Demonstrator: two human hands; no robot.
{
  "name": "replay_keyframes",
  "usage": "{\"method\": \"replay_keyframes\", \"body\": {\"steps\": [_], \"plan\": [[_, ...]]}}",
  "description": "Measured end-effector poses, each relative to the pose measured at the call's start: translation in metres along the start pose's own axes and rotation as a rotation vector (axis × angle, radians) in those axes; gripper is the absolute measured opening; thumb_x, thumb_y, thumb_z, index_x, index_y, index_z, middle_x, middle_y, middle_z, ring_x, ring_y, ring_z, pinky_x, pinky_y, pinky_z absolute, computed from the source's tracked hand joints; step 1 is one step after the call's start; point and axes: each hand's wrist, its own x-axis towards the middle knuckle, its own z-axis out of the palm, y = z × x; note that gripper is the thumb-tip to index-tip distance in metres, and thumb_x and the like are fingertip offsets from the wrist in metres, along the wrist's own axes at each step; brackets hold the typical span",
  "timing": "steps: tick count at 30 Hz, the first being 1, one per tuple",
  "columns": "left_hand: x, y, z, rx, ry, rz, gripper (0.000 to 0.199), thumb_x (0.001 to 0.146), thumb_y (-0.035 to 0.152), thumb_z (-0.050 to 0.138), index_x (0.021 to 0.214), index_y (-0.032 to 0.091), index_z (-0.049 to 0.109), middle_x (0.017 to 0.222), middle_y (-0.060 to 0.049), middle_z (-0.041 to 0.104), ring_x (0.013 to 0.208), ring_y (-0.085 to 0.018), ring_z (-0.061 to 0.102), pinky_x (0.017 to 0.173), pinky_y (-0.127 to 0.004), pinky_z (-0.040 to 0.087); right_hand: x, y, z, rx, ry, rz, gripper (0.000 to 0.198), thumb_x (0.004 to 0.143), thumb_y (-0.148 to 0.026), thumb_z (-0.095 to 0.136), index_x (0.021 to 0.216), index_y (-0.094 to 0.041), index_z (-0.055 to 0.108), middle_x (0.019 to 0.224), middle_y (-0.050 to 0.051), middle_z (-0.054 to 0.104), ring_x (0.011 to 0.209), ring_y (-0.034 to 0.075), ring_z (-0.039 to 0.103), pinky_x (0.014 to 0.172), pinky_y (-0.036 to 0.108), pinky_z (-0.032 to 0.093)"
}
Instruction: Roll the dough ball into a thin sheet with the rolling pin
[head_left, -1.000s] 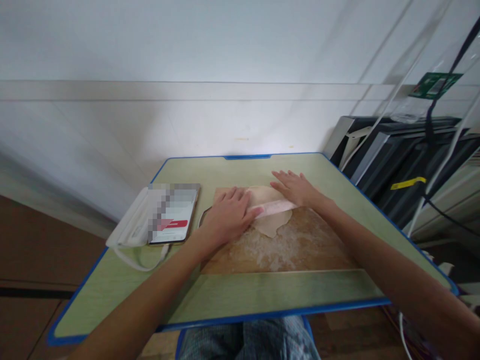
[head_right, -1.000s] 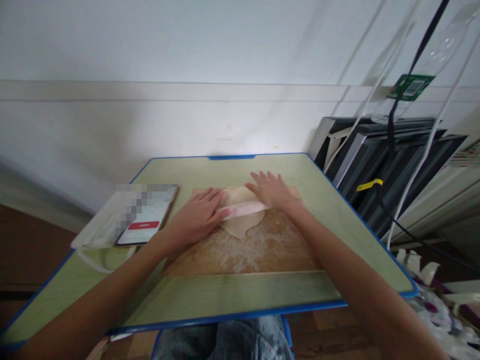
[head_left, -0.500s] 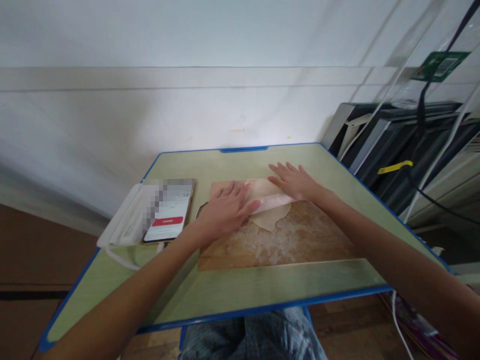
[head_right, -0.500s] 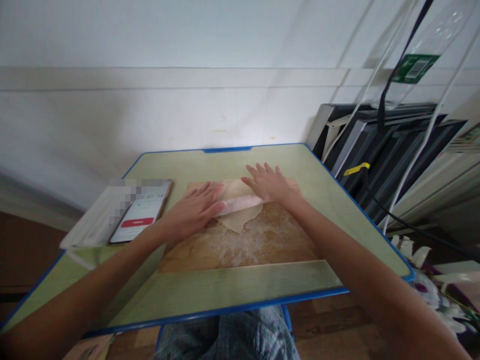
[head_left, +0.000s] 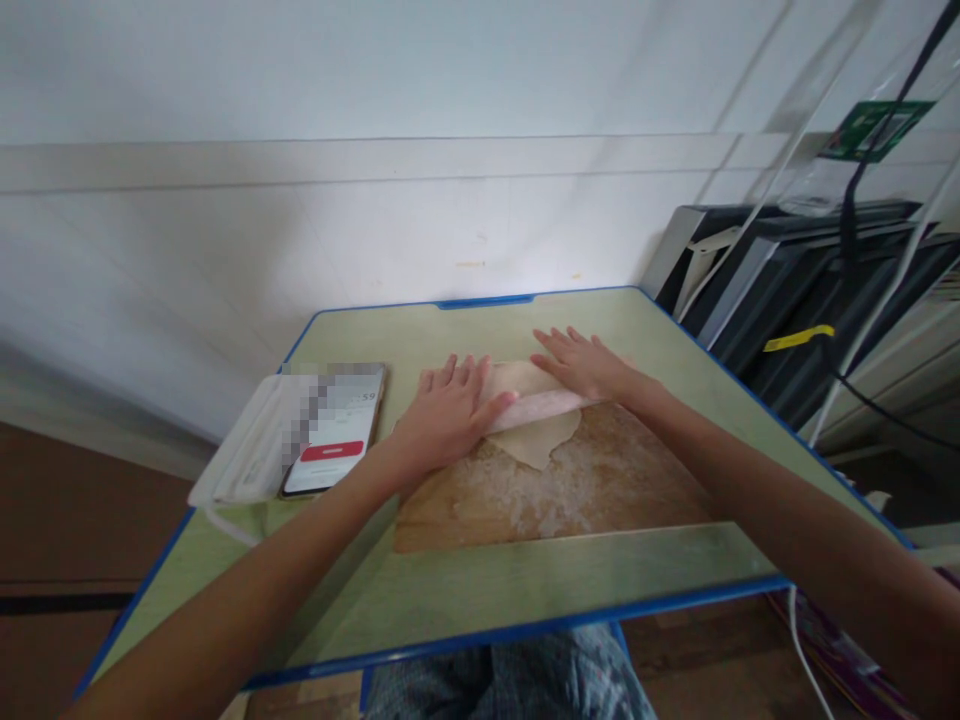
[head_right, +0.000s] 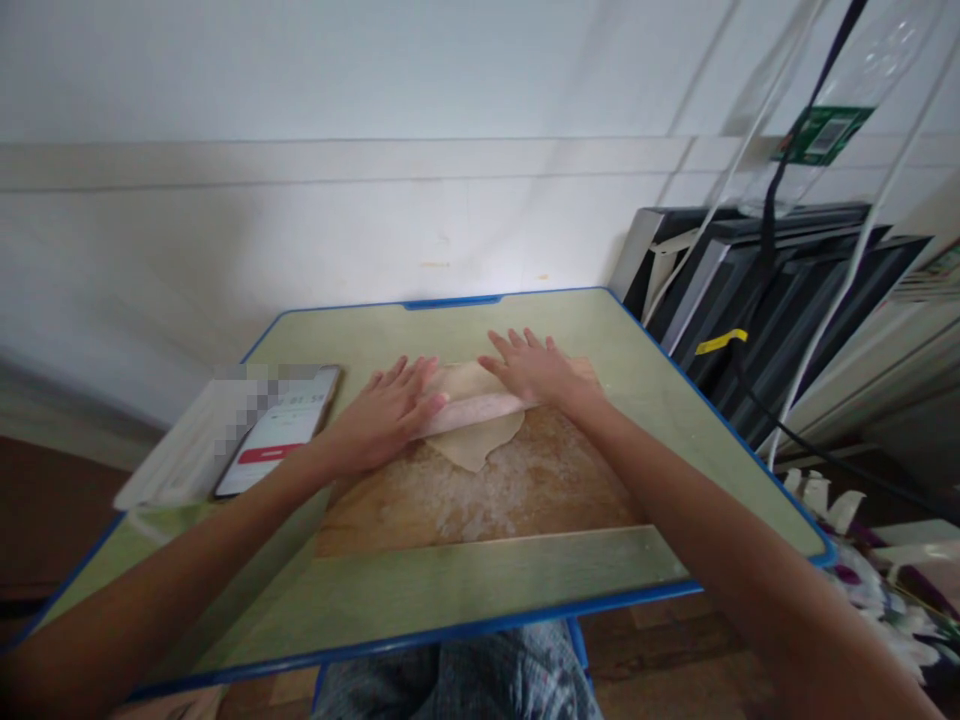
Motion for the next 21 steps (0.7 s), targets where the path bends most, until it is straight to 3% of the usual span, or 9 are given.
{"method": "replay_keyframes", "body": {"steps": [7, 10, 16, 21], "plan": [[-0.047, 0.033, -0.007, -0.027, 0.014, 0.143, 0.071, 0.09, 0.064, 0.017, 0.143, 0.018, 0.025, 0.15, -0.007, 0.028, 0.138, -0.029, 0.021, 0.109, -0.048, 0.021, -0.063, -0.005, 0.005, -0.048, 0.064, -0.071, 0.055, 0.095, -0.043, 0.013, 0.144, -0.022, 0.025, 0.148, 0.007, 0.031, 0.137, 0.027, 0.022, 0.109, 0.052, 0.017], [-0.037, 0.028, -0.006, -0.024, 0.017, 0.145, 0.067, 0.092, 0.059, 0.018, 0.143, 0.017, 0.025, 0.148, -0.007, 0.031, 0.137, -0.029, 0.024, 0.109, -0.046, 0.023, -0.056, -0.005, 0.005, -0.057, 0.046, -0.061, 0.054, 0.095, -0.04, 0.014, 0.145, -0.022, 0.025, 0.148, 0.008, 0.031, 0.137, 0.028, 0.022, 0.108, 0.053, 0.019], [-0.004, 0.011, -0.005, 0.07, 0.065, 0.009, 0.065, 0.094, 0.054, 0.018, 0.143, 0.011, 0.023, 0.148, -0.014, 0.029, 0.137, -0.031, 0.023, 0.106, -0.051, 0.025, -0.011, -0.003, -0.004, -0.039, -0.009, -0.025, 0.06, 0.094, -0.048, 0.016, 0.145, -0.017, 0.022, 0.148, 0.015, 0.028, 0.134, 0.034, 0.024, 0.102, 0.056, 0.029], [-0.031, 0.03, 0.002, 0.18, 0.139, 0.026, 0.081, 0.088, 0.064, 0.029, 0.14, 0.002, 0.029, 0.143, -0.022, 0.036, 0.133, -0.036, 0.03, 0.108, -0.049, 0.025, -0.042, -0.005, 0.002, -0.052, 0.025, -0.08, 0.056, 0.095, -0.044, 0.018, 0.145, -0.02, 0.024, 0.15, 0.011, 0.027, 0.137, 0.031, 0.018, 0.107, 0.055, 0.019]]}}
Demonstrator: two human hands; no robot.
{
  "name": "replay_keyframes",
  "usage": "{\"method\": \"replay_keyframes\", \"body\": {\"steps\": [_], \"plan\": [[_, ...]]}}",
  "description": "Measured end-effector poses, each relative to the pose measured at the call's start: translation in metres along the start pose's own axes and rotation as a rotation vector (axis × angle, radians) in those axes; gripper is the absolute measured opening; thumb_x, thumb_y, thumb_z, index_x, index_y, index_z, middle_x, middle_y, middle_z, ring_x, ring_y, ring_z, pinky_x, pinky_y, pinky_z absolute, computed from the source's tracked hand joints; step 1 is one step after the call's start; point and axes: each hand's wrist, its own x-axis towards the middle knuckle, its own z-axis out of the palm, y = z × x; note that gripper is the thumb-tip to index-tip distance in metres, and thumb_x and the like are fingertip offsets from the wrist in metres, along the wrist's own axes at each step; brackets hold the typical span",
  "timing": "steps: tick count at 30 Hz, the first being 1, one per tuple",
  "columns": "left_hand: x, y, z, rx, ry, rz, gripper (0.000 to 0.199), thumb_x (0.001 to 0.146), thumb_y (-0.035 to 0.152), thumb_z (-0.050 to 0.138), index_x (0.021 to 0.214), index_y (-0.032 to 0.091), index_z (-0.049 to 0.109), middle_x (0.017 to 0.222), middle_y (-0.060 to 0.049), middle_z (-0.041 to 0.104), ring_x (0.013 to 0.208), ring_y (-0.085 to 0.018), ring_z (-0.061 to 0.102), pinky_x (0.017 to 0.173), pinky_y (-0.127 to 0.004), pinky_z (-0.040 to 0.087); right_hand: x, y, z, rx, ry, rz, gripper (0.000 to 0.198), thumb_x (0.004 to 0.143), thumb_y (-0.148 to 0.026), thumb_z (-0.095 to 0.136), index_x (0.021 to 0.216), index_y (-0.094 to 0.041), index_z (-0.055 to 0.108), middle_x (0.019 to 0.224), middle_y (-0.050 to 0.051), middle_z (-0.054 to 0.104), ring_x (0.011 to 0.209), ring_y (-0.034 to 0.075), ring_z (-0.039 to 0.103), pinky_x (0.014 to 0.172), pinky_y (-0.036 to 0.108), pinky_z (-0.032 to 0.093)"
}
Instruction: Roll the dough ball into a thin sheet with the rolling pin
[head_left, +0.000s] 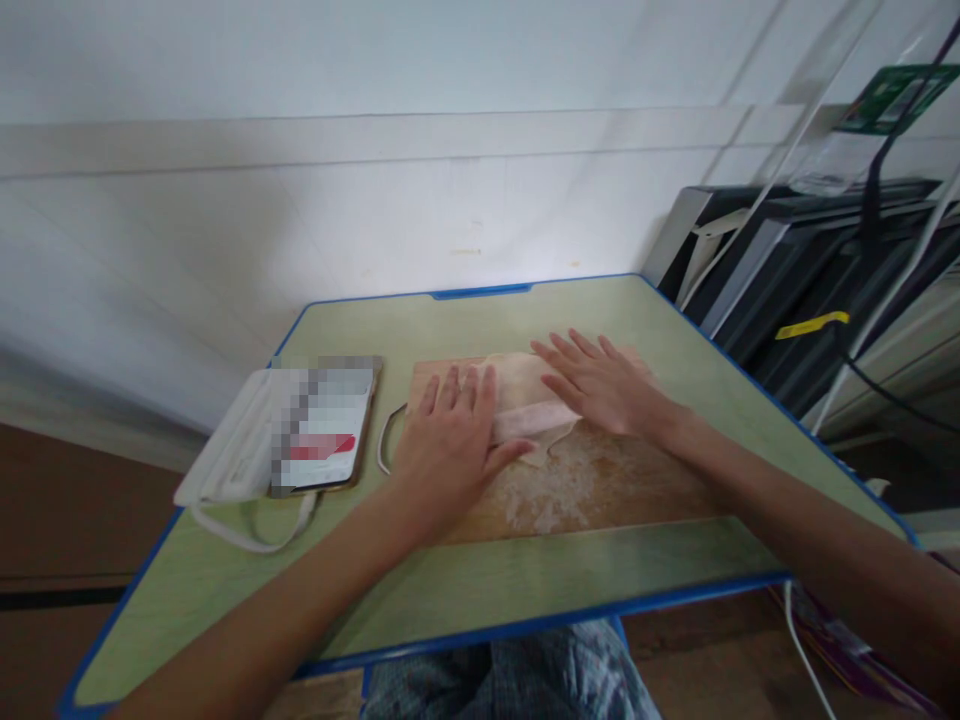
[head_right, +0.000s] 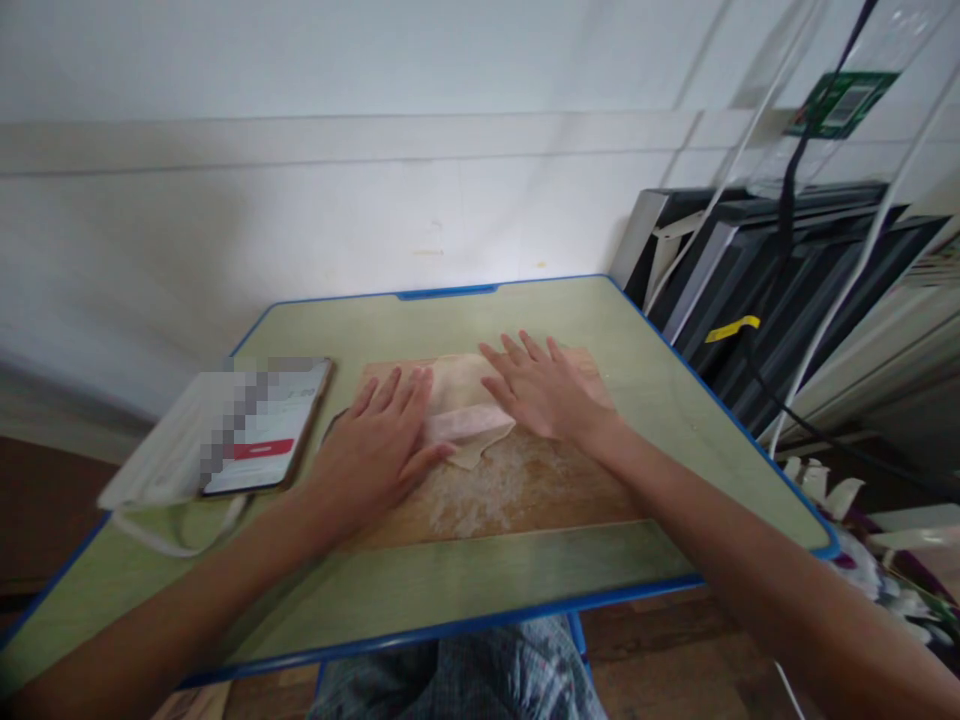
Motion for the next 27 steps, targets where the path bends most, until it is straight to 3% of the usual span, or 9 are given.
{"method": "replay_keyframes", "body": {"steps": [5, 11, 15, 21, 27], "plan": [[-0.02, 0.017, 0.001, 0.02, 0.032, 0.057, 0.091, 0.08, 0.07, 0.039, 0.136, -0.001, 0.035, 0.141, -0.026, 0.036, 0.13, -0.037, 0.035, 0.106, -0.046, 0.031, -0.038, -0.005, 0.006, 0.026, 0.152, -0.086, 0.052, 0.096, -0.041, 0.017, 0.144, -0.024, 0.025, 0.148, 0.007, 0.033, 0.136, 0.024, 0.025, 0.108, 0.052, 0.021], [0.013, -0.006, -0.001, -0.05, -0.013, 0.038, 0.068, 0.092, 0.056, 0.026, 0.131, 0.003, 0.042, 0.137, -0.021, 0.044, 0.128, -0.03, 0.04, 0.104, -0.044, 0.032, 0.003, 0.001, 0.002, 0.017, 0.033, -0.024, 0.056, 0.095, -0.046, 0.015, 0.144, -0.021, 0.025, 0.149, 0.01, 0.029, 0.137, 0.031, 0.021, 0.105, 0.056, 0.024], [0.017, -0.01, 0.001, -0.02, -0.003, 0.021, 0.068, 0.093, 0.056, 0.024, 0.133, 0.003, 0.039, 0.14, -0.021, 0.04, 0.132, -0.031, 0.034, 0.106, -0.047, 0.028, 0.015, 0.003, 0.002, 0.017, 0.037, -0.03, 0.058, 0.095, -0.047, 0.016, 0.145, -0.02, 0.023, 0.149, 0.012, 0.028, 0.137, 0.032, 0.02, 0.104, 0.056, 0.024], [-0.017, 0.019, 0.004, 0.115, 0.075, -0.001, 0.097, 0.075, 0.071, 0.047, 0.138, -0.002, 0.032, 0.141, -0.03, 0.031, 0.131, -0.041, 0.031, 0.105, -0.049, 0.03, -0.033, -0.005, 0.007, 0.021, 0.172, -0.106, 0.053, 0.096, -0.043, 0.019, 0.144, -0.022, 0.025, 0.148, 0.007, 0.031, 0.137, 0.024, 0.021, 0.108, 0.051, 0.021], [-0.037, 0.036, 0.006, 0.143, 0.159, 0.001, 0.099, 0.069, 0.076, 0.048, 0.135, 0.003, 0.039, 0.14, -0.03, 0.032, 0.128, -0.044, 0.033, 0.102, -0.055, 0.033, -0.062, -0.01, 0.011, 0.047, 0.256, -0.165, 0.05, 0.096, -0.039, 0.025, 0.142, -0.022, 0.027, 0.146, 0.004, 0.035, 0.136, 0.019, 0.026, 0.108, 0.05, 0.024]]}}
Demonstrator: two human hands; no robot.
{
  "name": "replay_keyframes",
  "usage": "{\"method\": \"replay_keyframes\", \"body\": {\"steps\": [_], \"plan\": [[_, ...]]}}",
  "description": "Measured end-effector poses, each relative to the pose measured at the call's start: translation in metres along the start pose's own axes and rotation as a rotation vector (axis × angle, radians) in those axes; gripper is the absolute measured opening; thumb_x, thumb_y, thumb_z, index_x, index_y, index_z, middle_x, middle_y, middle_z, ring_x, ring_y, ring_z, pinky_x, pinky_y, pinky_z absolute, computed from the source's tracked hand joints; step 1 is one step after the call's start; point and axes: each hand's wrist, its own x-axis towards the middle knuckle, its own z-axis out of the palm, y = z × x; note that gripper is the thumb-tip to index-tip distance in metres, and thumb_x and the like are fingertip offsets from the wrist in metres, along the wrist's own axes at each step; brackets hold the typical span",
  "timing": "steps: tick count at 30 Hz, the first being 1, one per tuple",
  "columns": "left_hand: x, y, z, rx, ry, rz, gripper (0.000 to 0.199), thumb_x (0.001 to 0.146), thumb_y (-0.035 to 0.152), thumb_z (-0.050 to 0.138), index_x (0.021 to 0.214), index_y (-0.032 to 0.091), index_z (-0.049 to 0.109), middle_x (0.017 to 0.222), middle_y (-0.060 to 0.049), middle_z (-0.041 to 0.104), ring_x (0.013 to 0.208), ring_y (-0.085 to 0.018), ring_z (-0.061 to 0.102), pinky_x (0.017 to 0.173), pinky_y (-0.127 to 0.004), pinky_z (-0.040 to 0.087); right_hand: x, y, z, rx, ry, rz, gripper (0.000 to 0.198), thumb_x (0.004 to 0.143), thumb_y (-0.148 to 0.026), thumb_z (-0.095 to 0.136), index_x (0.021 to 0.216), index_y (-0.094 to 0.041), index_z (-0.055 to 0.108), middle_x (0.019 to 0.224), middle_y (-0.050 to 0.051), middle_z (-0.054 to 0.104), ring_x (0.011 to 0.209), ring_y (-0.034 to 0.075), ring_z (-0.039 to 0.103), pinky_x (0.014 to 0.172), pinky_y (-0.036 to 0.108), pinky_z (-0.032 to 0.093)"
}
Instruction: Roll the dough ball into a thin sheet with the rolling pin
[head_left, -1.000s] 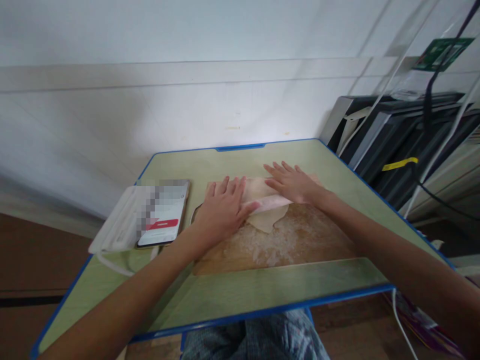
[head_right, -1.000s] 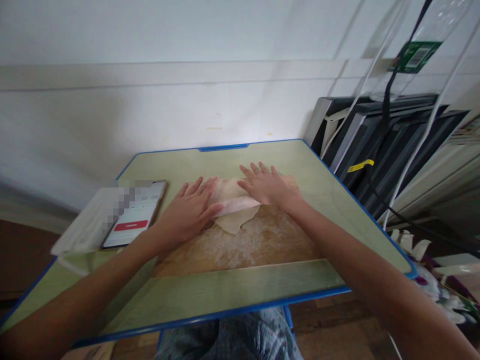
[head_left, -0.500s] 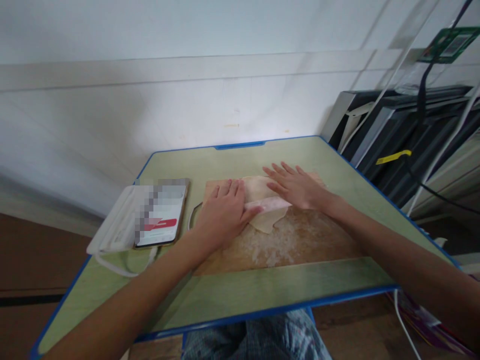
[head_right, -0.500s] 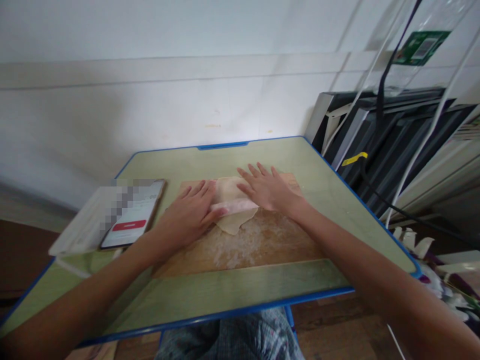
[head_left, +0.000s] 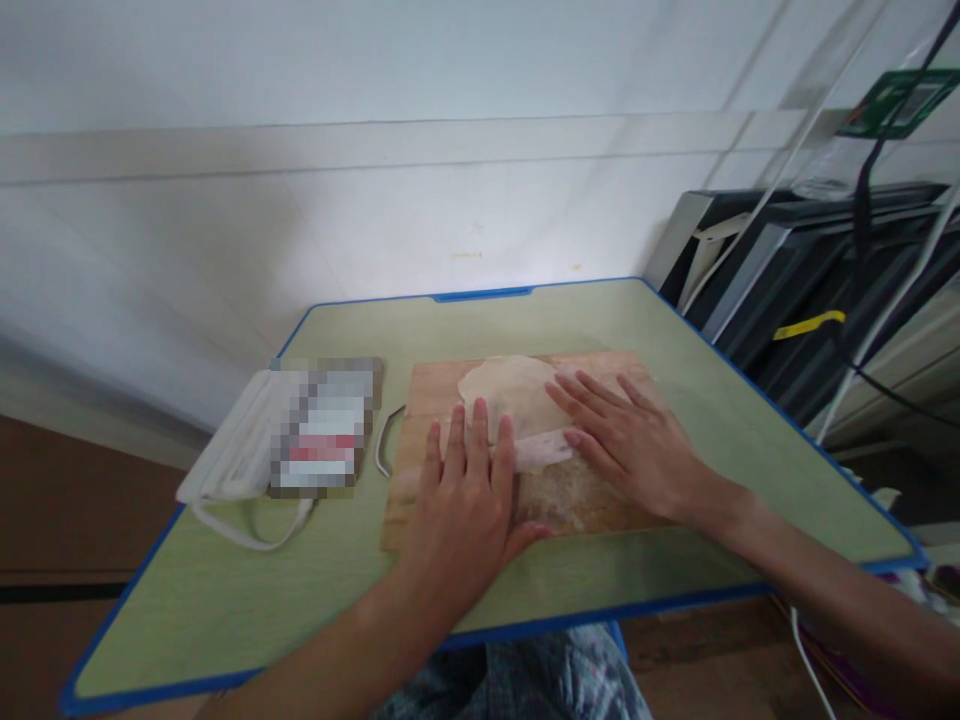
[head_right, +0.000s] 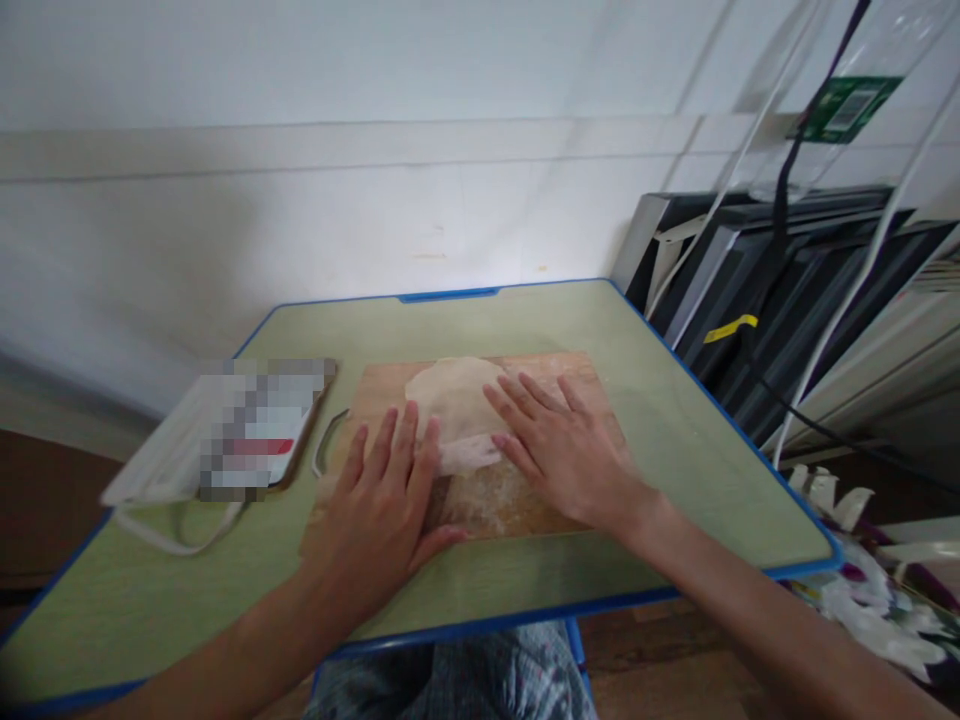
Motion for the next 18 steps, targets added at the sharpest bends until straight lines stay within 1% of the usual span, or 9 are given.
{"method": "replay_keyframes", "body": {"steps": [2, 4, 7, 9, 11, 14, 16, 18], "plan": [[-0.002, -0.003, 0.002, -0.008, 0.03, 0.026, 0.092, 0.072, 0.073, 0.05, 0.134, 0.005, 0.042, 0.14, -0.028, 0.035, 0.128, -0.043, 0.035, 0.101, -0.056, 0.035, -0.002, -0.001, 0.001, -0.016, 0.023, -0.009, 0.049, 0.096, -0.038, 0.027, 0.141, -0.021, 0.03, 0.145, 0.004, 0.037, 0.135, 0.02, 0.027, 0.108, 0.05, 0.024], [-0.003, -0.011, 0.004, -0.022, 0.046, 0.095, 0.078, 0.078, 0.063, 0.052, 0.131, 0.007, 0.044, 0.138, -0.025, 0.041, 0.127, -0.04, 0.039, 0.1, -0.053, 0.038, -0.003, 0.0, 0.002, -0.039, 0.063, -0.028, 0.049, 0.096, -0.037, 0.028, 0.141, -0.02, 0.031, 0.145, 0.006, 0.037, 0.135, 0.021, 0.027, 0.108, 0.051, 0.024], [-0.004, -0.027, 0.008, -0.055, 0.076, 0.247, 0.045, 0.089, 0.033, 0.051, 0.126, 0.007, 0.048, 0.133, -0.019, 0.05, 0.124, -0.032, 0.046, 0.101, -0.045, 0.04, -0.005, 0.002, 0.003, -0.05, 0.122, -0.088, 0.051, 0.095, -0.038, 0.033, 0.141, -0.015, 0.031, 0.146, 0.011, 0.035, 0.136, 0.022, 0.026, 0.107, 0.049, 0.027], [-0.007, -0.036, 0.008, -0.104, 0.099, 0.305, 0.035, 0.09, 0.018, 0.046, 0.123, 0.006, 0.048, 0.127, -0.016, 0.055, 0.121, -0.027, 0.049, 0.101, -0.039, 0.04, -0.009, 0.006, 0.003, -0.023, 0.135, -0.127, 0.052, 0.093, -0.04, 0.038, 0.137, -0.012, 0.036, 0.144, 0.015, 0.038, 0.134, 0.024, 0.031, 0.104, 0.046, 0.033], [-0.008, -0.043, 0.007, -0.172, 0.07, 0.305, 0.033, 0.09, 0.013, 0.044, 0.122, 0.008, 0.047, 0.121, -0.014, 0.058, 0.115, -0.023, 0.053, 0.097, -0.034, 0.043, -0.013, 0.011, 0.003, 0.016, 0.123, -0.15, 0.046, 0.092, -0.038, 0.041, 0.131, -0.012, 0.046, 0.136, 0.016, 0.048, 0.126, 0.025, 0.043, 0.098, 0.044, 0.041], [-0.006, -0.05, 0.001, -0.227, -0.031, 0.28, 0.033, 0.088, 0.011, 0.045, 0.121, 0.015, 0.047, 0.11, -0.009, 0.06, 0.102, -0.021, 0.057, 0.087, -0.033, 0.048, -0.017, 0.018, 0.002, 0.071, 0.124, -0.201, 0.033, 0.093, -0.03, 0.041, 0.119, -0.017, 0.056, 0.116, 0.012, 0.064, 0.107, 0.023, 0.059, 0.088, 0.043, 0.048], [0.002, -0.057, -0.005, -0.206, -0.08, 0.278, 0.036, 0.084, 0.008, 0.048, 0.119, 0.018, 0.05, 0.106, -0.008, 0.06, 0.097, -0.022, 0.058, 0.082, -0.035, 0.05, -0.017, 0.019, 0.0, 0.092, 0.151, -0.264, 0.03, 0.093, -0.028, 0.042, 0.115, -0.018, 0.059, 0.106, 0.01, 0.068, 0.097, 0.022, 0.063, 0.083, 0.04, 0.051], [0.016, -0.068, -0.01, -0.177, -0.084, 0.264, 0.036, 0.083, 0.007, 0.048, 0.116, 0.019, 0.053, 0.106, -0.009, 0.06, 0.096, -0.024, 0.058, 0.081, -0.036, 0.049, -0.016, 0.016, -0.004, 0.086, 0.198, -0.294, 0.029, 0.092, -0.029, 0.043, 0.113, -0.017, 0.06, 0.101, 0.009, 0.069, 0.09, 0.02, 0.065, 0.077, 0.037, 0.053]]}}
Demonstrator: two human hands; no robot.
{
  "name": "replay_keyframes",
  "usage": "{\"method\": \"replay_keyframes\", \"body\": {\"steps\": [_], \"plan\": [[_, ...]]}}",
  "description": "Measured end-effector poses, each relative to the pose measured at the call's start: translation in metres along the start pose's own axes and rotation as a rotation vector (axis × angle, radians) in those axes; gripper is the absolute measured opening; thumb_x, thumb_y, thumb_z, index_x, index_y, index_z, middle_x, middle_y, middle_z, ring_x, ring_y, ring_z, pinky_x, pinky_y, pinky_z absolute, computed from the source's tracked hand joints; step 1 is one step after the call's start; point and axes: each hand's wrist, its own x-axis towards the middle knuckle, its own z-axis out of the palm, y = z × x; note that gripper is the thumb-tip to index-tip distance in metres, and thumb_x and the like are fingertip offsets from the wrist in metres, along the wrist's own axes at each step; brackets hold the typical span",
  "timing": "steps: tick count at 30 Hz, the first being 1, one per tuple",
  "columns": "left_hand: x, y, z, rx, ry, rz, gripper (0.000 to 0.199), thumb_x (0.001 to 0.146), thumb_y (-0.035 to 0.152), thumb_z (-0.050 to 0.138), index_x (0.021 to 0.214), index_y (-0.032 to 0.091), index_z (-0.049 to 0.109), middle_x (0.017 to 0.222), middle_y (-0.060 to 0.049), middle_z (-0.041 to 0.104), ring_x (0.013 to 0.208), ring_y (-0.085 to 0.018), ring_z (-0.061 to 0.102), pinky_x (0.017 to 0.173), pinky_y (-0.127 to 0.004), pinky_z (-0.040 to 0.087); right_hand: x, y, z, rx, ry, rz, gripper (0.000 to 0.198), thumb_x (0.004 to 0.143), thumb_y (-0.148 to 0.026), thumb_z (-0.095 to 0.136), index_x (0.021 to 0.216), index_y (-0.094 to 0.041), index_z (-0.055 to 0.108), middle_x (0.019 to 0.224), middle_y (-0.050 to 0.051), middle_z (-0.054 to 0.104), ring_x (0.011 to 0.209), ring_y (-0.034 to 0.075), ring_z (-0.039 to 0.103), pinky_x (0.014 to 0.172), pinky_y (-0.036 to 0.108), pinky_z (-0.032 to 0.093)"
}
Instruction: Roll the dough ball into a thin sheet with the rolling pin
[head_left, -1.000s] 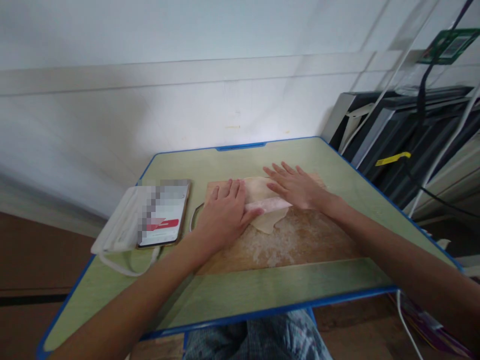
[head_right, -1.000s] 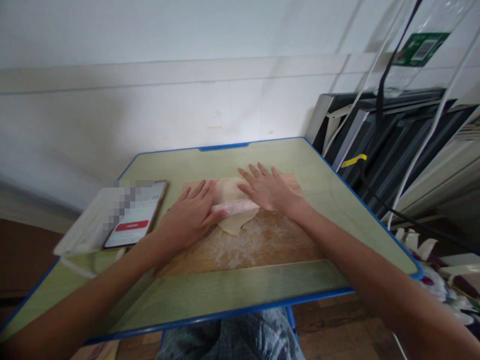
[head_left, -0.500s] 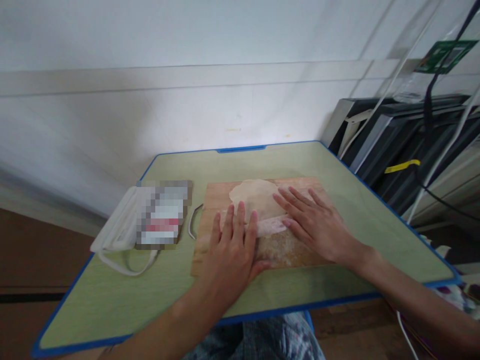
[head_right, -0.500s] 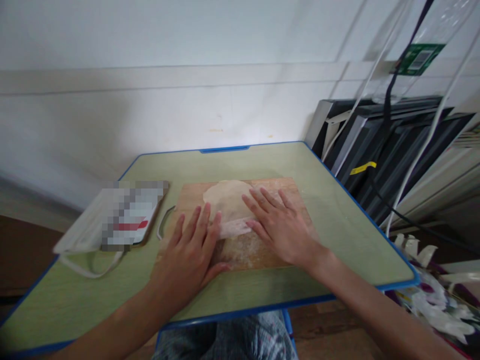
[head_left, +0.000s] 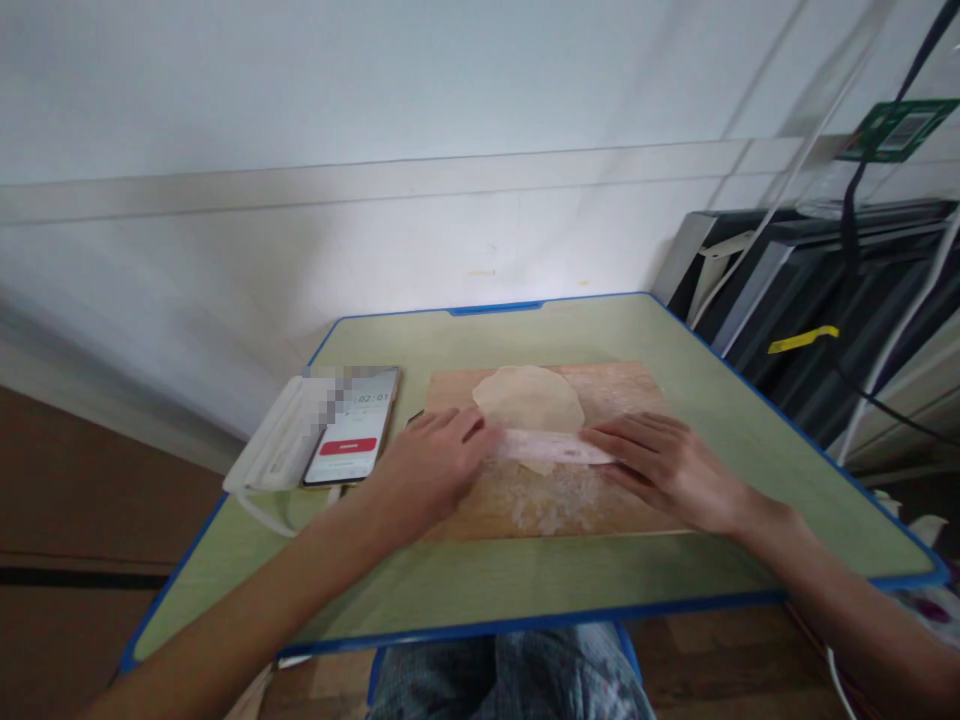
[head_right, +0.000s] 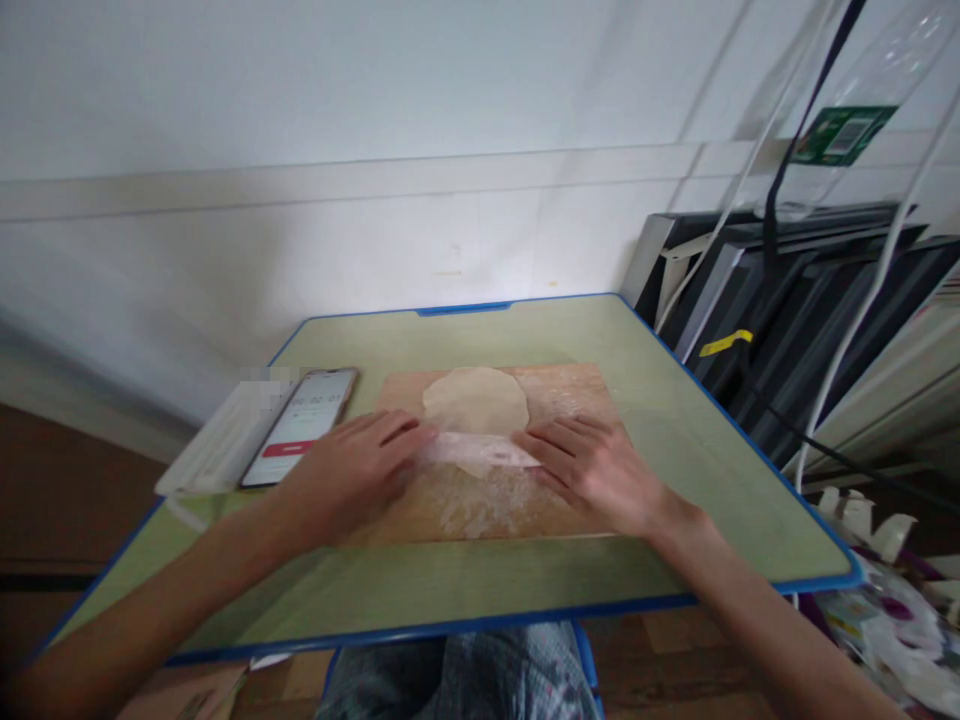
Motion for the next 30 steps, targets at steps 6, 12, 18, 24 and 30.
{"method": "replay_keyframes", "body": {"steps": [6, 12, 18, 24, 30], "plan": [[0.032, -0.048, 0.006, -0.229, -0.025, -0.019, 0.021, 0.086, 0.022, 0.054, 0.106, 0.018, 0.06, 0.106, -0.006, 0.061, 0.099, -0.02, 0.058, 0.086, -0.03, 0.044, 0.011, -0.013, 0.001, -0.01, 0.059, 0.034, 0.029, 0.09, -0.024, 0.047, 0.112, -0.01, 0.059, 0.096, 0.012, 0.068, 0.084, 0.022, 0.065, 0.069, 0.036, 0.055], [0.045, -0.055, 0.025, -0.315, -0.016, -0.078, 0.037, 0.093, 0.04, 0.038, 0.116, 0.014, 0.054, 0.117, -0.01, 0.058, 0.11, -0.019, 0.053, 0.095, -0.032, 0.039, 0.01, -0.013, 0.006, 0.079, -0.069, 0.158, 0.039, 0.091, -0.032, 0.044, 0.125, -0.013, 0.05, 0.119, 0.015, 0.06, 0.111, 0.025, 0.056, 0.089, 0.043, 0.05], [0.083, -0.043, 0.02, -0.264, -0.065, -0.16, 0.053, 0.094, 0.053, 0.024, 0.106, 0.014, 0.057, 0.111, -0.012, 0.063, 0.108, -0.026, 0.055, 0.099, -0.052, 0.031, 0.009, -0.01, 0.006, 0.115, -0.137, 0.173, 0.049, 0.091, -0.035, 0.043, 0.135, -0.013, 0.04, 0.137, 0.017, 0.047, 0.129, 0.027, 0.038, 0.101, 0.052, 0.038], [0.108, -0.045, 0.038, -0.2, -0.011, -0.234, 0.053, 0.098, 0.042, 0.015, 0.111, 0.012, 0.056, 0.109, -0.015, 0.062, 0.104, -0.025, 0.056, 0.09, -0.043, 0.039, 0.008, -0.013, 0.006, 0.153, -0.151, 0.254, 0.05, 0.091, -0.039, 0.042, 0.136, -0.016, 0.041, 0.139, 0.014, 0.044, 0.133, 0.025, 0.031, 0.105, 0.051, 0.033], [0.114, -0.05, 0.045, -0.173, -0.027, -0.233, 0.049, 0.096, 0.045, 0.023, 0.112, 0.012, 0.055, 0.111, -0.014, 0.06, 0.109, -0.026, 0.052, 0.091, -0.04, 0.039, 0.003, -0.028, 0.007, 0.114, -0.16, 0.312, 0.057, 0.09, -0.042, 0.043, 0.141, -0.018, 0.032, 0.143, 0.011, 0.041, 0.134, 0.023, 0.029, 0.104, 0.049, 0.035]]}}
